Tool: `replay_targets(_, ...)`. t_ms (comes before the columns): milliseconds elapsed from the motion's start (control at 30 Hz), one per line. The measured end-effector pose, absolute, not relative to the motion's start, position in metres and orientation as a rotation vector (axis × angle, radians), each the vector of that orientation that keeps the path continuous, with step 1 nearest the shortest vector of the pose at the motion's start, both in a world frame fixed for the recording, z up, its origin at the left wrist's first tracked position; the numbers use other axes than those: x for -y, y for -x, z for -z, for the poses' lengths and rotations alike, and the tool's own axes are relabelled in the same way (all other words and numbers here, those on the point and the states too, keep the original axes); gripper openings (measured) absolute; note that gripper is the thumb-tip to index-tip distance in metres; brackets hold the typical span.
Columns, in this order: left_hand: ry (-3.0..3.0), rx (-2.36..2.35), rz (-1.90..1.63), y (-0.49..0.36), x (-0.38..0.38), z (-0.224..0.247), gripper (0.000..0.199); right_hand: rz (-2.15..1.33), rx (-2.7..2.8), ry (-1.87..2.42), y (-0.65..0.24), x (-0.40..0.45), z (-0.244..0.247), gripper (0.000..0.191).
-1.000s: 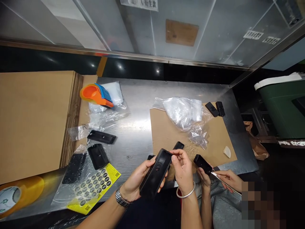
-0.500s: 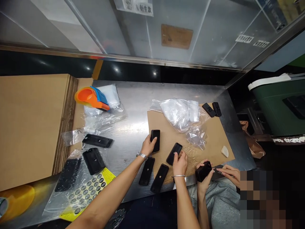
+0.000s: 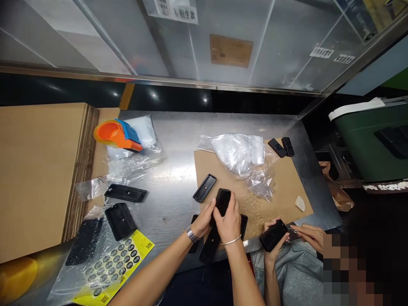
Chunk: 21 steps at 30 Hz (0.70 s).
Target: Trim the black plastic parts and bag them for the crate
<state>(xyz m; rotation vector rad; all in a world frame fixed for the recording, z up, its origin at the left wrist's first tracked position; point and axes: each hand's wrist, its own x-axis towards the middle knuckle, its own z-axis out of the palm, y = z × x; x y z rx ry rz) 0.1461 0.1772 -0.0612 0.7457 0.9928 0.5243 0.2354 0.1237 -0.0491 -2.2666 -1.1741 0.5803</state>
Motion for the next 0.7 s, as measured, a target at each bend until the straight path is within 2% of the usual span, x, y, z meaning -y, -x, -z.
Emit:
replay_targets(67,-0.676,-0.919,-0.488,-0.142,-0.170,0.046,0.045,-0.637,1.196,2.109,-0.235,-0.118,0.028,0.065)
replay_targets(200,-0.448,-0.732,-0.266,-0.124,-0.170,0.014,0.054,-0.749,1.116,1.853,-0.247,-0.112,-0.007,0.038)
replay_targets(367,-0.290,-0.517,-0.122,-0.109,-0.172,-0.012,0.052,-0.885,0.974,1.648,-0.261,-0.113,-0.025,0.021)
replay_targets(500,-0.278,-0.465,-0.110,-0.104,-0.170,-0.021,0.050,-1.088,0.939,1.504,-0.264,-0.111,-0.030,0.017)
replay_targets(700,-0.290,-0.506,-0.102,-0.097,-0.167,-0.028,0.046,-1.212,0.918,1.419,-0.265,-0.108,-0.036,0.015)
